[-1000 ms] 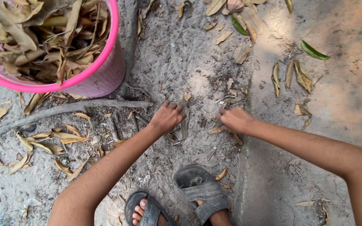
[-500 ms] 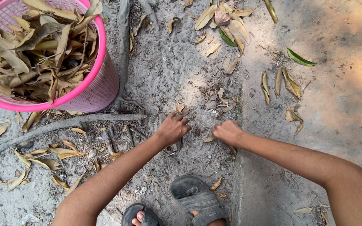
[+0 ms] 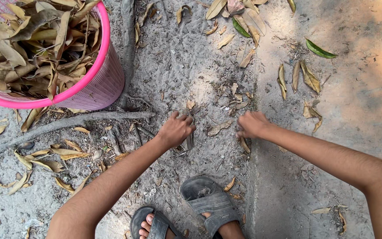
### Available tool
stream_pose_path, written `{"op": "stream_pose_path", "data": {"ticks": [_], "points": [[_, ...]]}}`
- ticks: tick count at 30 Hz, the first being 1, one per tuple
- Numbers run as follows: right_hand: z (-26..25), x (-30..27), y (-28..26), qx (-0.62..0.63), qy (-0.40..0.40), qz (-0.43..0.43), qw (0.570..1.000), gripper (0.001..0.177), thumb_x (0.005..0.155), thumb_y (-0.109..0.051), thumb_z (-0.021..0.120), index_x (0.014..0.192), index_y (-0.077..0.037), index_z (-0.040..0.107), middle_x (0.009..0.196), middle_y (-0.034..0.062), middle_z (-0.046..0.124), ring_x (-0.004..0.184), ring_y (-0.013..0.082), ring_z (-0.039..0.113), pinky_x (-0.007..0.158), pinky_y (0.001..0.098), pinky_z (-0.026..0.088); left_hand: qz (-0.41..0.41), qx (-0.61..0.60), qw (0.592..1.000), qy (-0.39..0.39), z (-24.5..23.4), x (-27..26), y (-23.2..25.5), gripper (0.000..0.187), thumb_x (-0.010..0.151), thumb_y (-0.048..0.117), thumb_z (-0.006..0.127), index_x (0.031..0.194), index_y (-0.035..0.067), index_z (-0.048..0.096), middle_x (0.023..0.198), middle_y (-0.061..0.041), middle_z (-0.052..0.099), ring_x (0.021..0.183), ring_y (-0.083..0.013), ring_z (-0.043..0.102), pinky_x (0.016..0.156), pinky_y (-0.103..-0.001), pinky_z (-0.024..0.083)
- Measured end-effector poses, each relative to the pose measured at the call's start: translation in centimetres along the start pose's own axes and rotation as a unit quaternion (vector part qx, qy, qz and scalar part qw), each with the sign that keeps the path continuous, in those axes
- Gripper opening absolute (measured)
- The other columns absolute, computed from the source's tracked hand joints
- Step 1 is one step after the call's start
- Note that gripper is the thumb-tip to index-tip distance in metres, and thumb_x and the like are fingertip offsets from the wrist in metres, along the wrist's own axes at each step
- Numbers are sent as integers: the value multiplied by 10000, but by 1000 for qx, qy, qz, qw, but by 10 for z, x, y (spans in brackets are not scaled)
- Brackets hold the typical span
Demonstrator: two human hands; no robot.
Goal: The person picks up dry leaves from the ground and places them into a pink basket.
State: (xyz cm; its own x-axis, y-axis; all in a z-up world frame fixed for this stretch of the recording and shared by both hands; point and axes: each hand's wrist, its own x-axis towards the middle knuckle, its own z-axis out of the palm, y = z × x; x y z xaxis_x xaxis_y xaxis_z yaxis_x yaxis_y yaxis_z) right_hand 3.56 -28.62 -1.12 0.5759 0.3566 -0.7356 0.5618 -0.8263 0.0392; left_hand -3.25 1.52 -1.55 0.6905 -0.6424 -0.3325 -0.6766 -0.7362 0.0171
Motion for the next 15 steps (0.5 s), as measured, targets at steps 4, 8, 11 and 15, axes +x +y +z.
{"op": "stream_pose_path", "data": {"ticks": [4, 8, 11, 15], "points": [[37, -9, -7, -52, 2, -14, 999, 413, 826, -465, 811, 847, -64, 712, 819, 115, 736, 745, 235, 726, 629, 392, 599, 11, 9, 1000, -9, 0, -2, 3, 326, 895, 51, 623, 1187, 179, 689, 1161, -86, 656, 1134, -225, 624, 1051, -503, 461], [77, 10, 2, -78, 47, -55, 994, 143, 803, -230, 772, 837, -96, 732, 811, 98, 733, 731, 217, 707, 594, 372, 573, 7, -1, 1000, -14, 0, -1, 3, 326, 923, 59, 605, 1208, 197, 682, 1171, -91, 658, 1130, -220, 622, 1038, -488, 471], [72, 28, 6, -67, 43, -35, 996, 65, 860, -145, 674, 856, -92, 711, 778, 87, 697, 661, 170, 674, 520, 321, 567, 8, 11, 1000, -18, 4, -1, -1, 348, 902, 73, 622, 1224, 196, 670, 1244, -99, 639, 1127, -221, 619, 1033, -488, 471], [43, 30, -2, -66, -15, 8, 998, 296, 888, -337, 737, 945, -58, 655, 787, 75, 620, 630, 148, 588, 509, 290, 528, 9, 25, 1000, -16, 15, -4, -3, 330, 942, 87, 617, 1257, 173, 662, 1287, -112, 642, 1167, -220, 625, 1108, -533, 435]]}}
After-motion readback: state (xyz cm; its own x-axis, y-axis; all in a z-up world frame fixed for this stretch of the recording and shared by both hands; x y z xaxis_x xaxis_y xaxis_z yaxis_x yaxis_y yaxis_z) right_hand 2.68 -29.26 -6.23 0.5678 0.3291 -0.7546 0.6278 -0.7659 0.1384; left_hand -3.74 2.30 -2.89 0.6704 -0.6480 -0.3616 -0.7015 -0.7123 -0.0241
